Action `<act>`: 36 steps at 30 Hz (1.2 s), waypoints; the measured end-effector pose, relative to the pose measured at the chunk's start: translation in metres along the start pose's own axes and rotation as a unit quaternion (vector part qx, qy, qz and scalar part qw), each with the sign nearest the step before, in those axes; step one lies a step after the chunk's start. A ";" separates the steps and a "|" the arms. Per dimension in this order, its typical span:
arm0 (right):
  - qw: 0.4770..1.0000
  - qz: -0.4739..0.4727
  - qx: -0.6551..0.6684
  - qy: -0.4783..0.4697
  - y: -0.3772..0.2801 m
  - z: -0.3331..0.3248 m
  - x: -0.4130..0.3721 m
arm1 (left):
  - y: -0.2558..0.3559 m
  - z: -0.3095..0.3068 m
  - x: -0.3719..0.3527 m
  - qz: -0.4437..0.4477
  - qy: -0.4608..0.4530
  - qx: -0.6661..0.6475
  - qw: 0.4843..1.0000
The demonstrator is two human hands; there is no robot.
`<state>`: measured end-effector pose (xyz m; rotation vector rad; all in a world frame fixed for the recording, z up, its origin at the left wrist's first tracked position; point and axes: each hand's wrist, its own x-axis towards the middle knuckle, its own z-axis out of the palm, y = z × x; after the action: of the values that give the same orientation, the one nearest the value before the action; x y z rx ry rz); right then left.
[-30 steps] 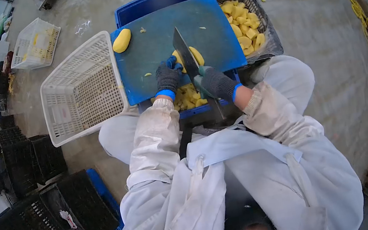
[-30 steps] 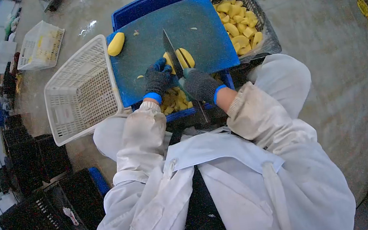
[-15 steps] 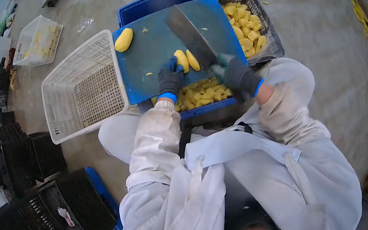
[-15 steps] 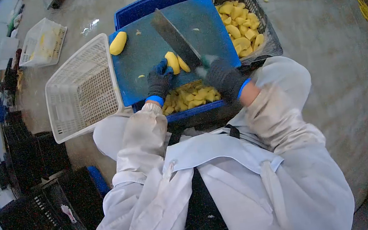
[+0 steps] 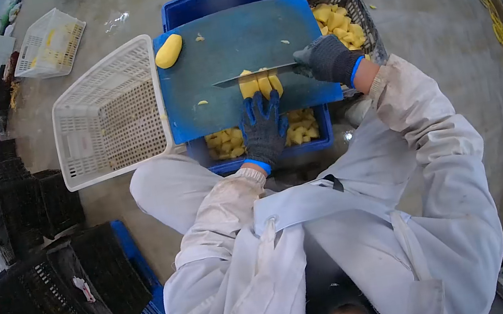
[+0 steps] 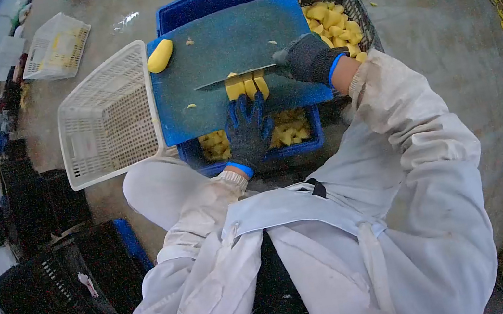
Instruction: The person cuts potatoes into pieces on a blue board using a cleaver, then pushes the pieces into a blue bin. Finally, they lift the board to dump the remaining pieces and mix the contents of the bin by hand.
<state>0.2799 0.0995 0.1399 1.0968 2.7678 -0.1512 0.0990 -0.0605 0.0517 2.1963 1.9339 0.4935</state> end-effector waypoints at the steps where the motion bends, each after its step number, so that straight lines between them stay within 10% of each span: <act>1: 0.999 0.002 -0.002 -0.032 0.000 0.002 0.005 | -0.001 0.002 0.000 0.001 0.000 0.000 1.000; 36: 0.995 -0.042 0.094 0.007 -0.018 0.039 0.036 | -0.003 -0.007 -0.003 0.024 -0.026 -0.023 0.999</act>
<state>0.2463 0.1049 0.0959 1.0250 2.8596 -0.4234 0.0936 -0.0632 0.0570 2.2093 1.8282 0.4790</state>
